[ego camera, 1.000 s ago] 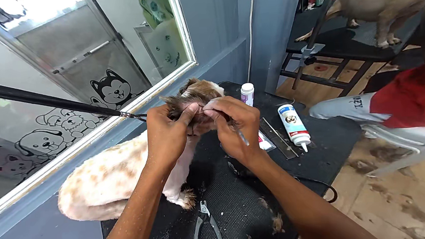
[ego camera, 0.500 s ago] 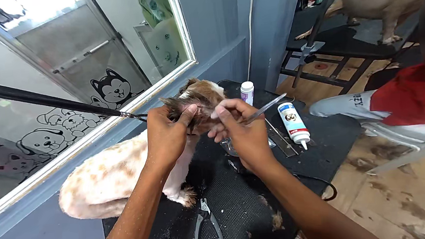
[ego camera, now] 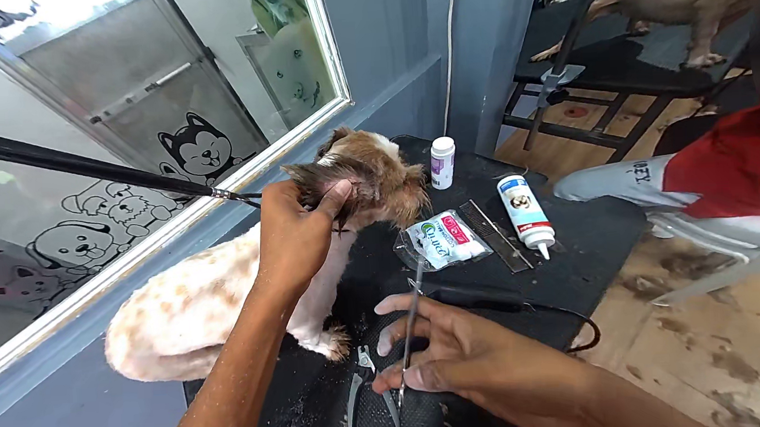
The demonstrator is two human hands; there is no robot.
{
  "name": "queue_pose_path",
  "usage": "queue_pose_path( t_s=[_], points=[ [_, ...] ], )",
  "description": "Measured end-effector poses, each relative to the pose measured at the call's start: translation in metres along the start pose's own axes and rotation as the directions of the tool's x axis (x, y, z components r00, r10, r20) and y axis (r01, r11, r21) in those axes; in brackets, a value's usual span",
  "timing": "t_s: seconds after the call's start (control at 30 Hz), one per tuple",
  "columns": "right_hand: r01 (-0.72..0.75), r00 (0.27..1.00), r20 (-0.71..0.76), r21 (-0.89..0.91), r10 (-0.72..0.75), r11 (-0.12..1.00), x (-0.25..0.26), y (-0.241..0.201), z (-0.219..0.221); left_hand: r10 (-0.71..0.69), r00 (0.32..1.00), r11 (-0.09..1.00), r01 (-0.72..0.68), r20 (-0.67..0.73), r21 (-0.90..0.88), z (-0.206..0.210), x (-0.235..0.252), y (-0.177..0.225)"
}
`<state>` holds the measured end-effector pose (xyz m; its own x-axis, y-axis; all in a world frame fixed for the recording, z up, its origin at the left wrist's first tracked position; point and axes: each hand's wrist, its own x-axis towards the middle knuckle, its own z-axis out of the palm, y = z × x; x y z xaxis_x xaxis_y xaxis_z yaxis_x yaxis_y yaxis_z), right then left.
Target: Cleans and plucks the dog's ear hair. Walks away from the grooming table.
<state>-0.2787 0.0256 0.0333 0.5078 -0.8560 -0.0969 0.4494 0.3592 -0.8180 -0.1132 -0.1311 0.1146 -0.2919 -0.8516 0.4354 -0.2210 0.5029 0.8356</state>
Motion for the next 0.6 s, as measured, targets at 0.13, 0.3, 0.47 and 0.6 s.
queue_pose_path(
  t_s=[0.13,0.3,0.47,0.6],
  points=[
    [0.076,0.992,0.097,0.057,-0.082,0.995,0.003,-0.007,0.006,-0.014,1.0,0.999,0.014,0.004,-0.036,-0.002,-0.002,0.002],
    [0.158,0.979,0.124,0.054,-0.164,0.986,0.005,-0.014,0.016,-0.011,1.0,0.998,0.011,0.001,-0.055,-0.004,-0.007,0.002],
    [0.194,0.973,0.103,0.135,-0.208,0.972,0.004,-0.015,0.021,0.024,1.0,0.999,-0.024,0.011,-0.048,-0.005,-0.011,0.0],
    [0.209,0.974,0.073,0.099,-0.217,0.973,0.002,-0.02,0.02,0.031,0.999,0.999,-0.031,0.007,-0.043,-0.005,-0.013,0.0]
  ],
)
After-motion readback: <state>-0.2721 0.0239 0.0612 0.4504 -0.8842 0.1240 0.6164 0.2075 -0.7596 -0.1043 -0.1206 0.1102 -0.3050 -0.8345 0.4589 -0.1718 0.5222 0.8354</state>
